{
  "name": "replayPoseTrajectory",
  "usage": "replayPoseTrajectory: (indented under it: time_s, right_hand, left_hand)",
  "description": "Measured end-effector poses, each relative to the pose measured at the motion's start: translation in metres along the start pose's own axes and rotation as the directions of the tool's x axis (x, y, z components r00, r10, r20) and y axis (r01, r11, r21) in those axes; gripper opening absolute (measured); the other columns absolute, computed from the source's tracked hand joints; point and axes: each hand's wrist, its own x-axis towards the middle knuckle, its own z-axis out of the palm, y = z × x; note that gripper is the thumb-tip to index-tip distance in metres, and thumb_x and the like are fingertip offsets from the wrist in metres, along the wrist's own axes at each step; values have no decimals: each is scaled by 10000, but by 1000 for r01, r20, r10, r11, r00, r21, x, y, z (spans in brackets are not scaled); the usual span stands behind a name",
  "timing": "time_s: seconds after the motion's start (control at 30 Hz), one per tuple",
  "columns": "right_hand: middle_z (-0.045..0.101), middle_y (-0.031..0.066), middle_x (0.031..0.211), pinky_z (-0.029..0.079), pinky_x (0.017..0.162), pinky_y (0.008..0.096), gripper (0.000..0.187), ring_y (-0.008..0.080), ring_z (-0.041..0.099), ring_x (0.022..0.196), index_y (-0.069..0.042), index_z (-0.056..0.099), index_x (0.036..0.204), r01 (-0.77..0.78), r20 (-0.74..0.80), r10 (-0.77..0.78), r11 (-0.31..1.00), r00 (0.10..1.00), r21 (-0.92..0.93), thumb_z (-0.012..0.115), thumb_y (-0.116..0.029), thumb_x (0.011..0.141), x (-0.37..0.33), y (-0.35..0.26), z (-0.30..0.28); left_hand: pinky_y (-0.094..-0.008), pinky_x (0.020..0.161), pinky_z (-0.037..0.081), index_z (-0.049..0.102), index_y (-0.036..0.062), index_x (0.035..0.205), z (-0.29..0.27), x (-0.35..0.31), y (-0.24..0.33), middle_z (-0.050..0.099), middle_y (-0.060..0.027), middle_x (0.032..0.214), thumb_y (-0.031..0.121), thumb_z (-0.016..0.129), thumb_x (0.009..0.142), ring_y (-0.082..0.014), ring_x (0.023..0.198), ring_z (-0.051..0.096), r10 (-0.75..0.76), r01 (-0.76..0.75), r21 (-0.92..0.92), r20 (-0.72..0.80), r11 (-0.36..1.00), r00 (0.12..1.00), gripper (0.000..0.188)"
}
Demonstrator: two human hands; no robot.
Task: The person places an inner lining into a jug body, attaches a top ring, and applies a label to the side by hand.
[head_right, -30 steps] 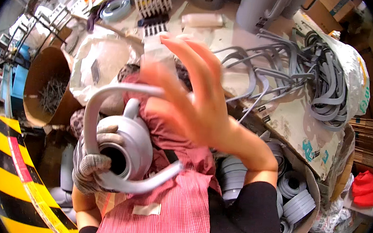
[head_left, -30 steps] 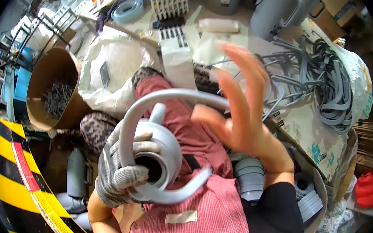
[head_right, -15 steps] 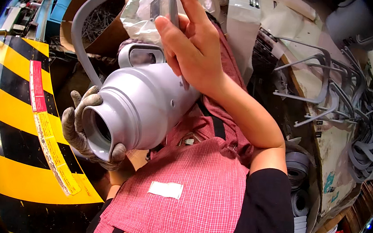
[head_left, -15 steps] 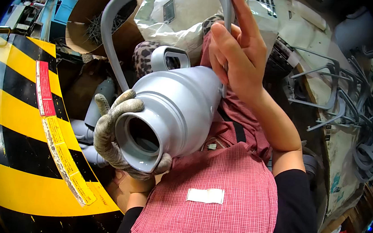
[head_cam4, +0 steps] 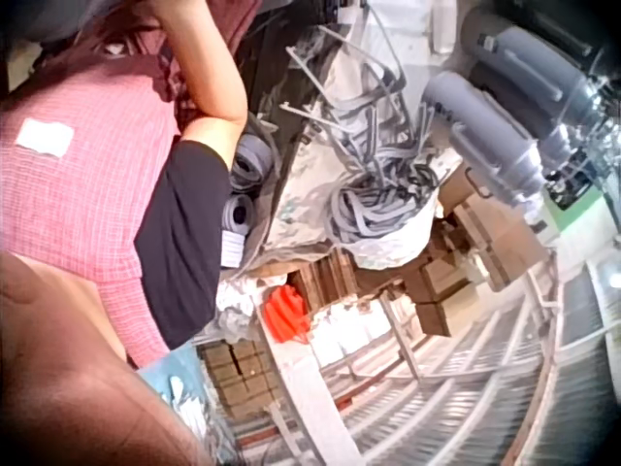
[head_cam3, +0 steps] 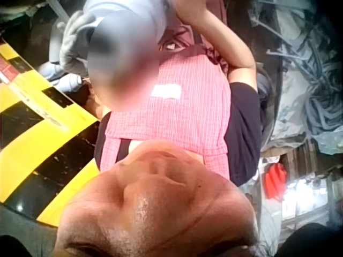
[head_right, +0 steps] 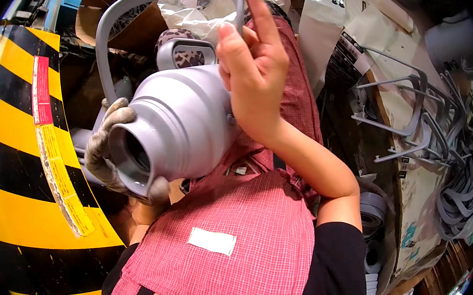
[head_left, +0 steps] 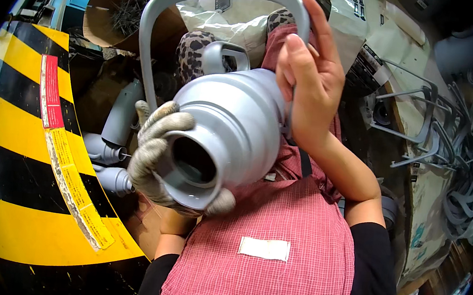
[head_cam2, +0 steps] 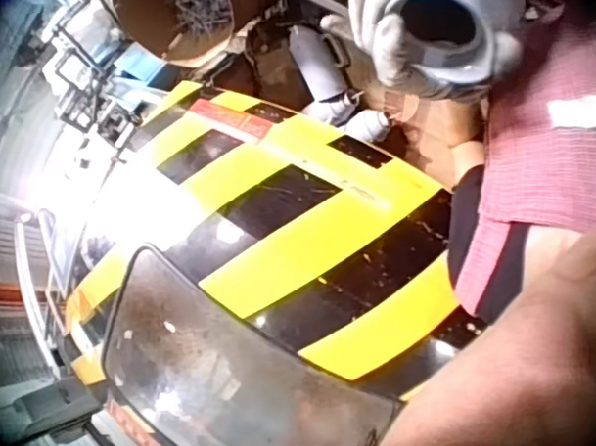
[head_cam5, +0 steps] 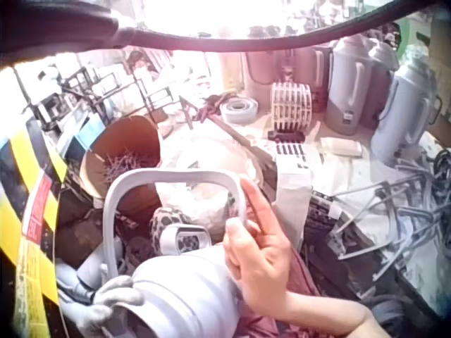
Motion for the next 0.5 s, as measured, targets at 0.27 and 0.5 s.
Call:
replayPoseTrajectory:
  time_s: [0.27, 0.5]
  right_hand:
    - [390, -34, 650, 289, 430, 187, 553, 21, 309, 471, 5, 277, 1564, 104, 171, -56, 952, 984, -287, 423, -66, 1035, -41, -24, -24]
    - [419, 1, 695, 352, 558, 230, 613, 77, 389, 588, -45, 216, 1587, 84, 170, -40, 962, 985, -259, 472, -119, 1035, -55, -18, -35]
  left_hand:
    - [-334, 941, 500, 379, 10, 1478, -7, 9, -4, 565, -170, 1330, 319, 799, 801, -206, 1092, 600, -710, 781, -490, 383, 387, 591, 855]
    - [-263, 864, 479, 619, 106, 930, 4, 1, -27, 672, -110, 1083, 204, 776, 813, -140, 971, 606, -420, 543, -840, 488, 12, 765, 220]
